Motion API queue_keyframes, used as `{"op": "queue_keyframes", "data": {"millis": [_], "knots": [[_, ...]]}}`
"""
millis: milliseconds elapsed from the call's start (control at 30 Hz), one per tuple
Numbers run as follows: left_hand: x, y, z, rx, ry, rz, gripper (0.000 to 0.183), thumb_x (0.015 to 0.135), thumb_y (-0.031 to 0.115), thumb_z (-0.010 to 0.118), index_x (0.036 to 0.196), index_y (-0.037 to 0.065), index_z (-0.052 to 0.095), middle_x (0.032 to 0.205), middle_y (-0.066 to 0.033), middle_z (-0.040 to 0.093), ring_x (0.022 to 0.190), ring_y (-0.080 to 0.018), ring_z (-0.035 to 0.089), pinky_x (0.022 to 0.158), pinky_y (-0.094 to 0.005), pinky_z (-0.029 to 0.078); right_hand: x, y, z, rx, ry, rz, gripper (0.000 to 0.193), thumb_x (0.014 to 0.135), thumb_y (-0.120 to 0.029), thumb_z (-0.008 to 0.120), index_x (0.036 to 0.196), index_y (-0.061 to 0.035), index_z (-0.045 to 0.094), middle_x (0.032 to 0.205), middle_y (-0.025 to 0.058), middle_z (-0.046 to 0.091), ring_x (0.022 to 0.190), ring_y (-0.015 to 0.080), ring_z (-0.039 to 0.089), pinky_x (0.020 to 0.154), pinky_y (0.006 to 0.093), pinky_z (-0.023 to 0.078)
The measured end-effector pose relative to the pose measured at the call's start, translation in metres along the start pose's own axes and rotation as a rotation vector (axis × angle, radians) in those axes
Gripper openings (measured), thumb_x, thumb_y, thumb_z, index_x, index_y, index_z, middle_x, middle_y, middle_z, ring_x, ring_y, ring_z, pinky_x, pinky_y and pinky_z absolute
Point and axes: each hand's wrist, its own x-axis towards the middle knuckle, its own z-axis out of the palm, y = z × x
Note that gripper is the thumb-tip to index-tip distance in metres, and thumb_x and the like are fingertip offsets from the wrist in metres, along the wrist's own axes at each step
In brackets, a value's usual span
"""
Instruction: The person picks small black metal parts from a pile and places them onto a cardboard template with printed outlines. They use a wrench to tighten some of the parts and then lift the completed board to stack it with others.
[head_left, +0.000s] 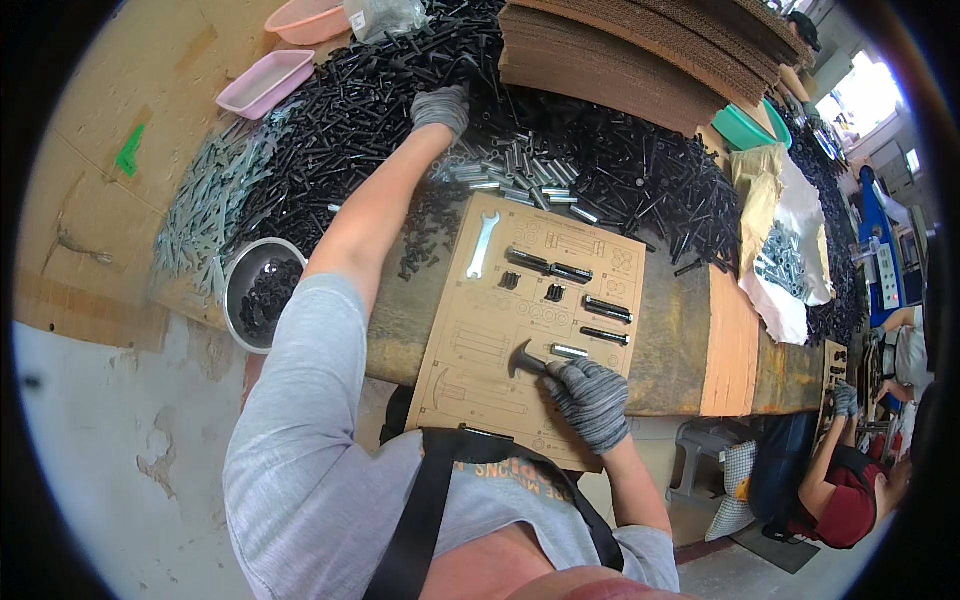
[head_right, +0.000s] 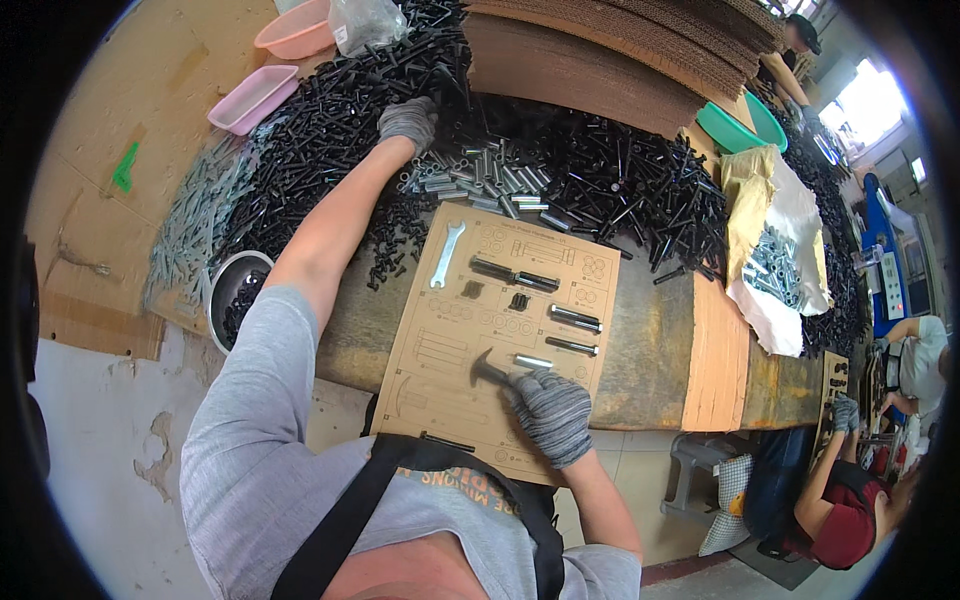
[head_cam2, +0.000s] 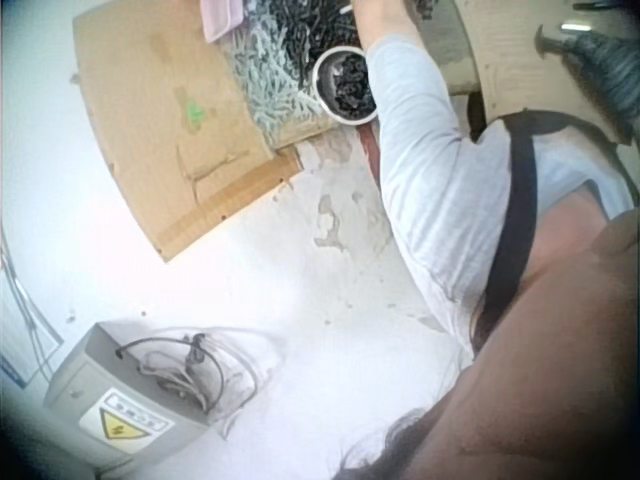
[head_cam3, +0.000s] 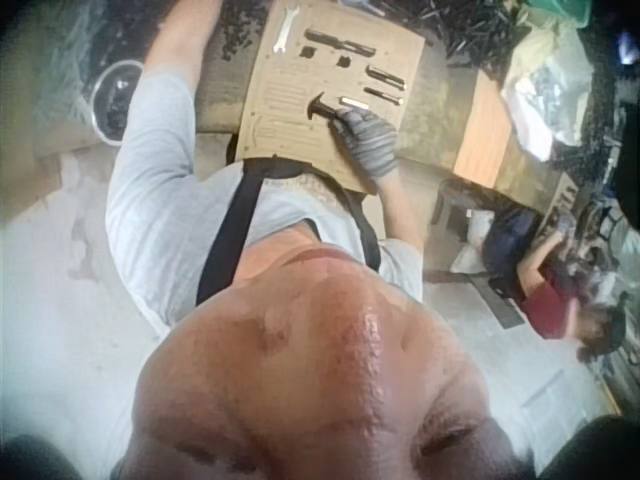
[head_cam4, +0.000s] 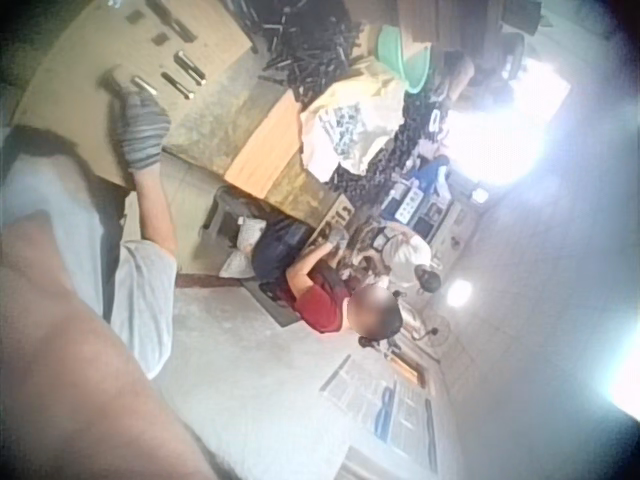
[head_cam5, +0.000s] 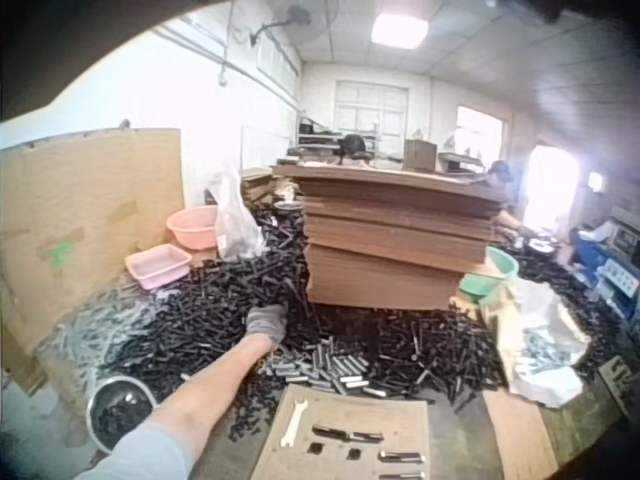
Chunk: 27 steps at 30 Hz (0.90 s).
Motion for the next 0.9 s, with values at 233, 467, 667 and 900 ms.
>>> {"op": "queue_keyframes", "data": {"millis": [233,467,667,900], "knots": [[-0.098,-0.050,-0.047,-1.674,-0.043,-0.166,0.027,0.093,0.025,0.054,0.107,0.003,0.061,0.110,-0.0157,0.065,0.100,-0.0283,0.064,0.088,-0.0413,0.052,0.001,-0.009,-0.004,-0.139,0.126,-0.158,0.015,0.079,-0.012,0.062,0.093,-0.0137,0.066,0.079,0.0066,0.064,0.072,0.0250,0.063,0.060,0.0391,0.049],[-0.251,-0.027,-0.059,-1.913,-0.640,0.081,0.031,0.090,0.032,0.059,0.106,0.005,0.056,0.120,-0.0221,0.058,0.113,-0.0322,0.057,0.097,-0.0442,0.047,0.035,-0.027,-0.015,0.835,0.334,0.191,0.033,0.089,-0.016,0.061,0.119,-0.0016,0.058,0.095,0.0144,0.067,0.076,0.0171,0.062,0.073,0.0284,0.050],[-0.357,-0.011,-0.070,-1.397,-0.791,-0.186,0.038,0.094,0.029,0.054,0.118,-0.001,0.053,0.102,-0.0168,0.065,0.078,-0.0174,0.065,0.063,-0.0272,0.054,-0.003,-0.042,-0.005,0.603,-0.010,0.097,0.023,0.083,-0.013,0.066,0.104,-0.0026,0.067,0.084,0.0116,0.067,0.072,0.0209,0.064,0.069,0.0286,0.050],[-0.415,-0.014,-0.054,-0.538,-0.399,0.127,0.037,0.086,0.020,0.062,0.118,0.003,0.057,0.092,-0.0118,0.063,0.077,-0.0239,0.062,0.073,-0.0340,0.051,-0.029,-0.048,0.026,0.435,-0.005,0.132,0.018,0.081,-0.015,0.068,0.097,-0.0055,0.069,0.078,0.0122,0.063,0.073,0.0265,0.064,0.066,0.0331,0.050]]}}
